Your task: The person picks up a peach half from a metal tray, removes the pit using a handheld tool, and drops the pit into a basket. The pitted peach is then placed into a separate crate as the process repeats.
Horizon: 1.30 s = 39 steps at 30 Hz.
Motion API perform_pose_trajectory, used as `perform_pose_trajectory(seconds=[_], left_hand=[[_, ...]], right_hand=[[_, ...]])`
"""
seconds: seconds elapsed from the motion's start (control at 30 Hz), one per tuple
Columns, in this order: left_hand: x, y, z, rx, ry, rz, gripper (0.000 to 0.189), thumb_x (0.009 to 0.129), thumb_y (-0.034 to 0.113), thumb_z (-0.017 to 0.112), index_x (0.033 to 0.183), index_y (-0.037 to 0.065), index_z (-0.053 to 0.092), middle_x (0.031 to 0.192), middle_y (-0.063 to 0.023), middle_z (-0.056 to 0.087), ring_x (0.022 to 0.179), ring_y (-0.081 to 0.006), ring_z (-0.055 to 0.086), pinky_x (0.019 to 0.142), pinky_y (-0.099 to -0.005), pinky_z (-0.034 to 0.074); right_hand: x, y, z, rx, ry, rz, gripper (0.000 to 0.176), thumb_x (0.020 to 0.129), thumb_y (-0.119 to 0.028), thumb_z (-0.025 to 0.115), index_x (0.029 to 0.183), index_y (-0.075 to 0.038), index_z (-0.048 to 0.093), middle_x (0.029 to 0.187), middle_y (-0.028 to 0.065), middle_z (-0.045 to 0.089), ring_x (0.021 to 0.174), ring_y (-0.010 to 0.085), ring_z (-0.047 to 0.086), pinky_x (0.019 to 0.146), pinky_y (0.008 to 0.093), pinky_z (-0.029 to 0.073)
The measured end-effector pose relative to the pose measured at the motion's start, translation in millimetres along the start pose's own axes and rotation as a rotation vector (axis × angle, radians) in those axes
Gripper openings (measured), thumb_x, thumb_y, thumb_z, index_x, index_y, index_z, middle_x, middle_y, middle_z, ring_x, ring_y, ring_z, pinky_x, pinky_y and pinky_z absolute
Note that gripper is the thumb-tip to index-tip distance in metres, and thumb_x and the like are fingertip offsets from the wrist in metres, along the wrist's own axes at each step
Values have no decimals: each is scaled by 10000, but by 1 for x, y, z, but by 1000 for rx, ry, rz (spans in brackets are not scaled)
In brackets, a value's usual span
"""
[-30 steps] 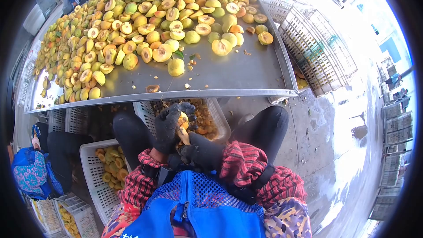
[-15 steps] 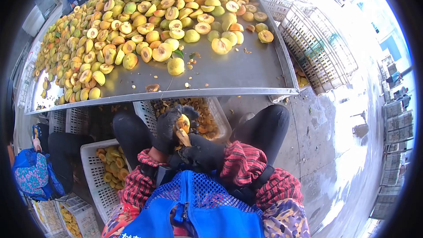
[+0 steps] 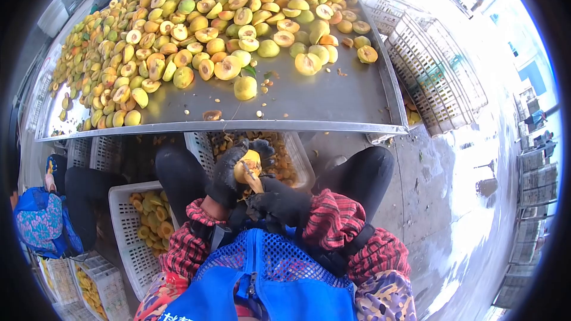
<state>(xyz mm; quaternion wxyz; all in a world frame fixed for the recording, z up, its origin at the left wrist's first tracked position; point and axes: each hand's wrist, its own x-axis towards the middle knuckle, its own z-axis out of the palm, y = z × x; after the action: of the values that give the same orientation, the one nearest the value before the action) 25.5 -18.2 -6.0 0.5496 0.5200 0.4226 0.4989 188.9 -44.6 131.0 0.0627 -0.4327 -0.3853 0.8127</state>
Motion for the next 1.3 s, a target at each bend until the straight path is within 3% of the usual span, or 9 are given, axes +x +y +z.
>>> perform_pose_trajectory(seconds=[0.23,0.33,0.43,0.5,0.57,0.77,0.87,0.9,1.3], left_hand=[[1,49,13,519,228,341,279,773,150,620,1021,25,595,930,-120,641,822,-221,617,760,-320,481],[2,48,24,360,323,173,209,781,150,610,957,38,594,847,-86,635,757,-179,605,699,-307,484],[7,56,23,693,296,20,170,831,195,573,905,43,586,806,-57,614,745,-147,592,671,-295,482],[12,49,22,688,284,-221,204,862,241,545,893,42,580,813,-52,604,760,-146,592,669,-292,484],[11,10,18,211,511,-223,245,882,270,509,912,38,580,858,-62,607,782,-151,593,672,-297,486],[5,33,-13,-1103,397,-376,402,930,321,385,1102,-3,550,1047,-133,611,948,-260,599,850,-404,501],[-7,88,-18,-1127,246,-398,417,923,315,389,1147,-11,522,1056,-125,606,965,-256,591,848,-376,495],[-9,90,-27,-1118,239,-372,418,861,237,531,1184,-26,498,1056,-142,599,985,-279,578,881,-360,470],[-28,109,-54,-1070,324,-231,381,853,179,522,1171,-28,492,1146,-162,559,1054,-280,554,949,-407,433]], right_hand=[[10,7,-1,-276,143,-27,253,853,-179,542,997,-14,414,663,73,508,396,158,513,315,282,402],[19,9,-4,-517,198,-36,236,849,-147,510,1007,-4,408,711,135,548,447,243,566,377,371,445],[43,32,-9,-953,490,-398,225,840,-131,502,1002,-3,413,751,218,580,591,355,609,513,463,470],[43,24,-8,-996,523,-264,236,837,-146,513,1005,-7,423,779,247,587,683,404,595,593,490,457],[51,31,-17,-1032,588,-232,248,839,-171,523,1008,-12,435,791,256,593,735,430,586,634,504,450],[69,56,-43,-998,748,-362,281,855,-221,517,1042,-21,454,813,266,590,762,433,582,656,514,446],[71,49,-41,-969,645,-241,309,848,-228,527,1066,-23,449,836,275,589,789,439,576,688,516,446],[75,53,-46,-974,598,-191,312,848,-232,531,1065,-24,449,829,264,588,770,426,576,672,505,449],[85,94,-92,-456,234,132,344,846,-275,587,1057,-41,447,741,141,576,539,269,578,482,377,490]])
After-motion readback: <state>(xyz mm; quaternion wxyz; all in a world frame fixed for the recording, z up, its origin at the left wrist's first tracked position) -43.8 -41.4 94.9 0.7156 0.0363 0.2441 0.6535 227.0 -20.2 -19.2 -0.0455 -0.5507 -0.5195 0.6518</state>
